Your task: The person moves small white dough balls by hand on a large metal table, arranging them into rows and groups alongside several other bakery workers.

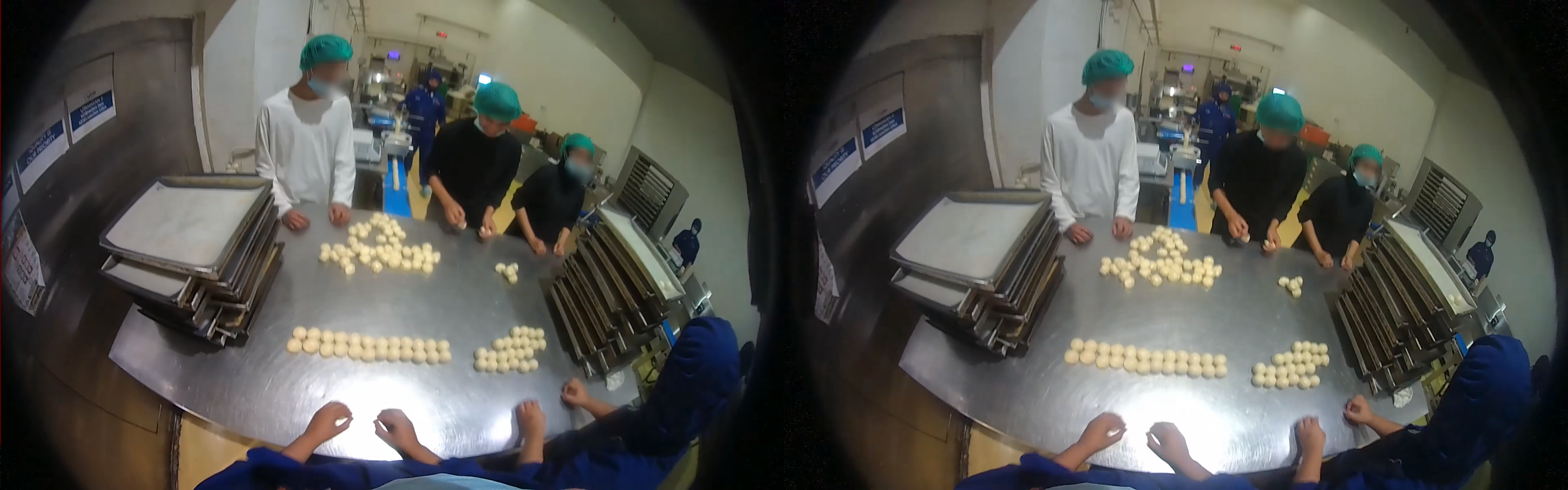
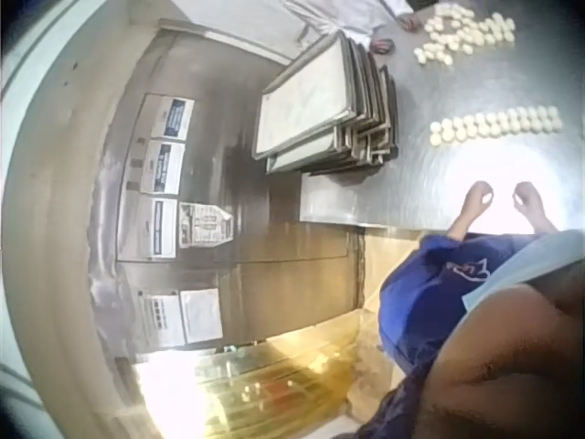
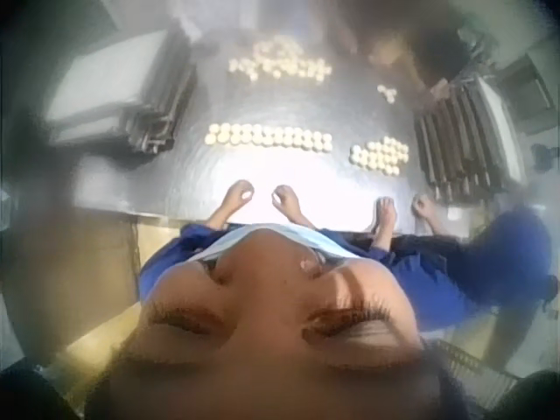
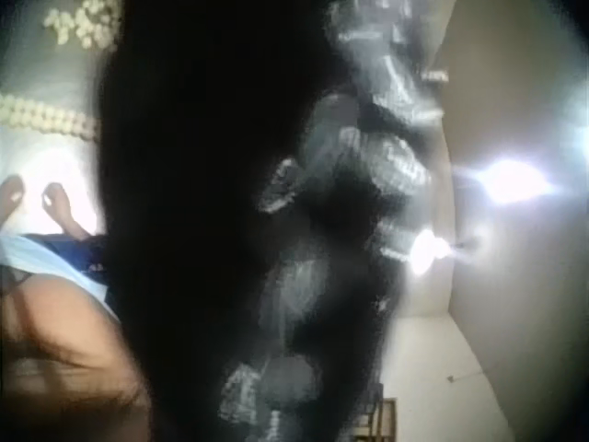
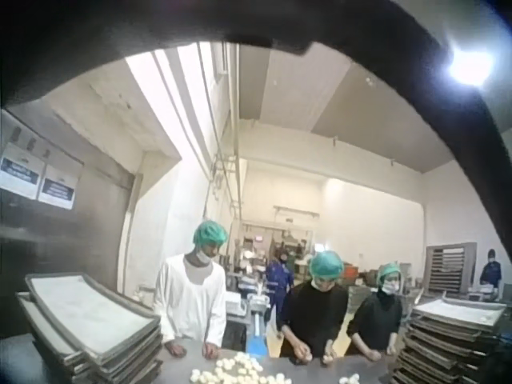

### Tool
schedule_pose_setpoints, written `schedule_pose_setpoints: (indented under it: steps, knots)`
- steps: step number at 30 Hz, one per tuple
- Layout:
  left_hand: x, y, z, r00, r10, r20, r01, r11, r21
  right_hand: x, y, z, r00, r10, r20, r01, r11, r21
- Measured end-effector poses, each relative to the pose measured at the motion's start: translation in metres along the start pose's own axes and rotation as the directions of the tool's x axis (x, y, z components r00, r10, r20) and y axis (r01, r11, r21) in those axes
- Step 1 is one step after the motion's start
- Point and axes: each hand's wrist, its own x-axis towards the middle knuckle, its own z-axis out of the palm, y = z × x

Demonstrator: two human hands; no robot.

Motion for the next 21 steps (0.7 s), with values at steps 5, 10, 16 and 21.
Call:
schedule_pose_setpoints:
  steps: [5, 10, 16, 21]
  knots:
    - [0.017, -0.006, -0.03, 0.995, 0.035, -0.097, -0.015, 0.981, 0.193, 0.009, 0.047, -0.033, 0.999, 0.039, 0.021, -0.031, 0.954, -0.297]
    - [0.054, -0.004, 0.012, 0.991, 0.028, -0.13, -0.017, 0.996, 0.086, 0.047, 0.023, 0.018, 0.994, 0.111, 0.009, -0.107, 0.973, -0.203]
    - [0.007, 0.014, -0.015, 0.999, 0.023, -0.042, -0.023, 1.0, 0.0, 0.008, -0.001, -0.022, 0.993, 0.107, -0.045, -0.113, 0.98, -0.162]
    - [0.009, 0.013, -0.035, 0.997, -0.073, 0.009, 0.073, 0.997, -0.023, 0.013, 0.016, -0.043, 0.942, 0.26, 0.214, -0.222, 0.957, -0.186]
